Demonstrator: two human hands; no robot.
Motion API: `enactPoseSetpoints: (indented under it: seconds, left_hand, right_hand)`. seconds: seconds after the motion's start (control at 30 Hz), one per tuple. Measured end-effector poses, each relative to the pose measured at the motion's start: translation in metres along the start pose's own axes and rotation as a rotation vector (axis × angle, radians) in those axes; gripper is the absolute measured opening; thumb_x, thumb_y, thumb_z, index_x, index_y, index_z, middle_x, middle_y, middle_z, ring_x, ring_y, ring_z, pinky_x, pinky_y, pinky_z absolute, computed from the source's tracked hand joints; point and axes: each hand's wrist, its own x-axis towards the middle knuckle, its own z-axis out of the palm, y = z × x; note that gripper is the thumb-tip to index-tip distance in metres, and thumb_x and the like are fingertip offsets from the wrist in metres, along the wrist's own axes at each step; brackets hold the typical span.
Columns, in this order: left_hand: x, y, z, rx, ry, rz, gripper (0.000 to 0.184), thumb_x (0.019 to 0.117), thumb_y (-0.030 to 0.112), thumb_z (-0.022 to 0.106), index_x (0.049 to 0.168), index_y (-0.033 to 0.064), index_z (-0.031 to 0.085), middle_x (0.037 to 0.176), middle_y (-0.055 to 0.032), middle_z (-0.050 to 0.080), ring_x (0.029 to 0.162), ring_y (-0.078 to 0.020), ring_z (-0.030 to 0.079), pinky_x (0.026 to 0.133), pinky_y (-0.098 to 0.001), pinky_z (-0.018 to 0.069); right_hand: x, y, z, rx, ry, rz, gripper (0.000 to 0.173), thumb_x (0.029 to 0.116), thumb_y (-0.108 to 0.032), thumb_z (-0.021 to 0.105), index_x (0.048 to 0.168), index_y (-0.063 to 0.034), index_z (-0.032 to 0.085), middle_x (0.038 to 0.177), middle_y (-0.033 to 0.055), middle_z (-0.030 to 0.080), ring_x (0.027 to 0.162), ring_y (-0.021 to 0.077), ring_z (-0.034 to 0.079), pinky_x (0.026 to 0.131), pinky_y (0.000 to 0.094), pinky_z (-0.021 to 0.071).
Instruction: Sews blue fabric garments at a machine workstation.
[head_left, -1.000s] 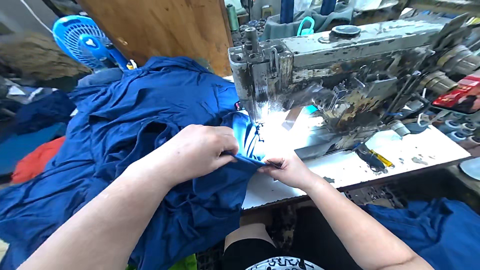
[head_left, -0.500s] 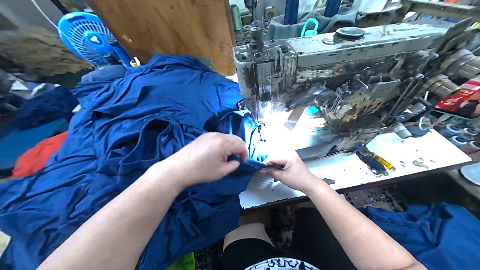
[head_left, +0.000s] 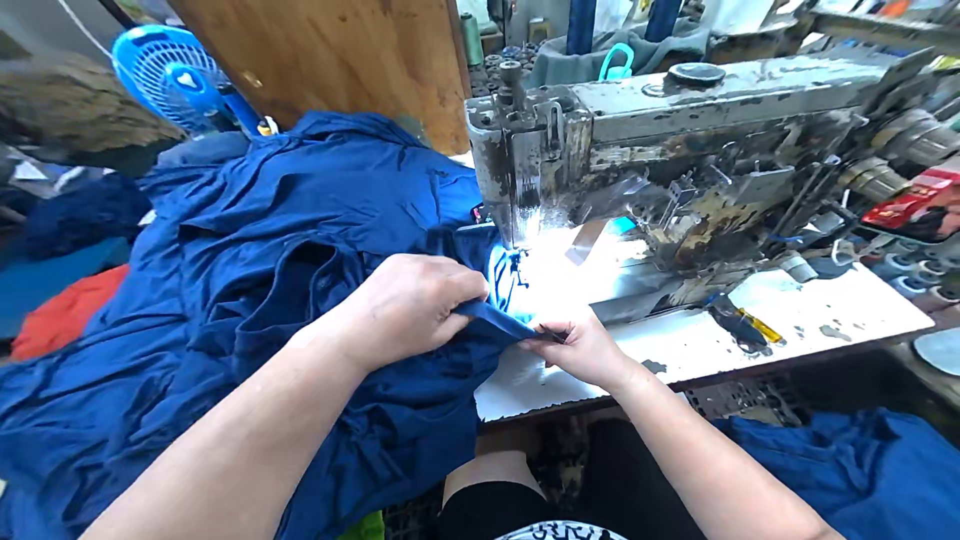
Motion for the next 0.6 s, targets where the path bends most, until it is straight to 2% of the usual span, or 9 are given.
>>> enactPoseSetpoints:
  seconds: [0.07, 0.13, 0.2, 0.27, 0.33, 0.4, 0.47, 0.53, 0.6]
  left_hand:
    - [0.001, -0.004, 0.0, 0.159, -0.02, 0.016, 0.019, 0.0941, 0.013, 0.056, 0.089, 0.0054, 0.073, 0.081, -0.0102, 0.065, 0.08, -0.0307, 0.067, 0.07, -0.0503, 0.0524]
    - [-0.001, -0.011, 0.001, 0.213, -0.041, -0.076, 0.017, 0.0913, 0.004, 0.057, 0.097, 0.0023, 0.073, 0.097, -0.017, 0.069, 0.093, -0.0384, 0.069, 0.076, -0.0567, 0.0526]
    - [-0.002, -0.008, -0.001, 0.122, -0.032, -0.198, 0.021, 0.0905, 0.002, 0.057, 0.103, 0.0044, 0.074, 0.104, -0.0135, 0.072, 0.096, -0.033, 0.071, 0.079, -0.0541, 0.0571]
    - [-0.002, 0.002, -0.006, -0.019, -0.026, -0.27, 0.021, 0.0936, 0.012, 0.054, 0.102, 0.0138, 0.074, 0.096, -0.0004, 0.073, 0.085, -0.0159, 0.071, 0.073, -0.042, 0.0597]
    - [-0.001, 0.01, -0.008, -0.075, -0.03, -0.233, 0.02, 0.0939, 0.024, 0.053, 0.092, 0.0206, 0.073, 0.081, 0.0098, 0.068, 0.072, -0.0043, 0.065, 0.061, -0.0322, 0.0554]
    - [0.001, 0.013, -0.01, 0.048, -0.024, -0.106, 0.021, 0.0952, 0.023, 0.055, 0.086, 0.0151, 0.073, 0.079, 0.0039, 0.066, 0.072, -0.0124, 0.066, 0.061, -0.0367, 0.055]
    - [0.003, 0.014, -0.012, 0.166, -0.053, -0.063, 0.02, 0.0956, 0.018, 0.059, 0.086, 0.0073, 0.073, 0.083, -0.0074, 0.067, 0.081, -0.0272, 0.068, 0.072, -0.0497, 0.0536]
    - [0.004, 0.014, -0.013, 0.131, -0.071, -0.062, 0.02, 0.0944, 0.022, 0.06, 0.085, 0.0112, 0.075, 0.08, -0.0036, 0.067, 0.081, -0.0241, 0.068, 0.078, -0.0505, 0.0527]
    - [0.003, 0.019, -0.01, -0.012, -0.091, -0.051, 0.027, 0.0958, 0.037, 0.059, 0.082, 0.0208, 0.075, 0.076, 0.0081, 0.065, 0.078, -0.0106, 0.066, 0.076, -0.0398, 0.054]
  right_hand:
    - [0.001, 0.0, 0.001, -0.015, 0.006, -0.009, 0.014, 0.0935, -0.016, 0.072, 0.089, -0.0029, 0.077, 0.08, -0.0003, 0.071, 0.067, -0.0021, 0.063, 0.062, 0.0168, 0.0556]
    - [0.002, 0.0, 0.002, -0.019, 0.015, -0.016, 0.015, 0.0935, -0.016, 0.071, 0.088, -0.0028, 0.076, 0.078, -0.0006, 0.07, 0.065, -0.0022, 0.062, 0.061, 0.0166, 0.0547]
    - [0.001, -0.001, 0.002, -0.009, 0.018, -0.007, 0.015, 0.0936, -0.017, 0.072, 0.088, -0.0029, 0.076, 0.077, -0.0009, 0.07, 0.065, -0.0022, 0.063, 0.061, 0.0167, 0.055]
    - [0.0, -0.001, 0.001, 0.007, 0.022, -0.004, 0.014, 0.0932, -0.016, 0.072, 0.088, -0.0029, 0.076, 0.077, -0.0013, 0.07, 0.065, -0.0022, 0.062, 0.061, 0.0168, 0.0546]
    - [-0.001, -0.002, 0.001, 0.029, 0.025, 0.005, 0.013, 0.0928, -0.015, 0.073, 0.088, -0.0031, 0.076, 0.078, -0.0017, 0.071, 0.065, -0.0021, 0.064, 0.061, 0.0171, 0.0558]
    - [-0.001, -0.003, 0.0, 0.044, 0.02, 0.027, 0.011, 0.093, -0.014, 0.073, 0.09, -0.0031, 0.076, 0.08, -0.0014, 0.072, 0.066, -0.0014, 0.065, 0.061, 0.0176, 0.0571]
    - [-0.001, -0.002, 0.002, 0.041, 0.017, 0.034, 0.011, 0.0931, -0.014, 0.073, 0.09, -0.0032, 0.076, 0.08, -0.0014, 0.072, 0.065, -0.001, 0.065, 0.061, 0.0181, 0.0572]
    - [-0.001, -0.003, 0.002, 0.044, 0.019, 0.029, 0.011, 0.0931, -0.013, 0.072, 0.091, -0.0034, 0.076, 0.08, -0.0016, 0.073, 0.066, -0.001, 0.066, 0.061, 0.0182, 0.0576]
    - [-0.002, -0.003, 0.001, 0.057, 0.017, 0.015, 0.01, 0.0929, -0.011, 0.072, 0.093, -0.0027, 0.077, 0.081, -0.0011, 0.073, 0.066, -0.0013, 0.065, 0.061, 0.0178, 0.0573]
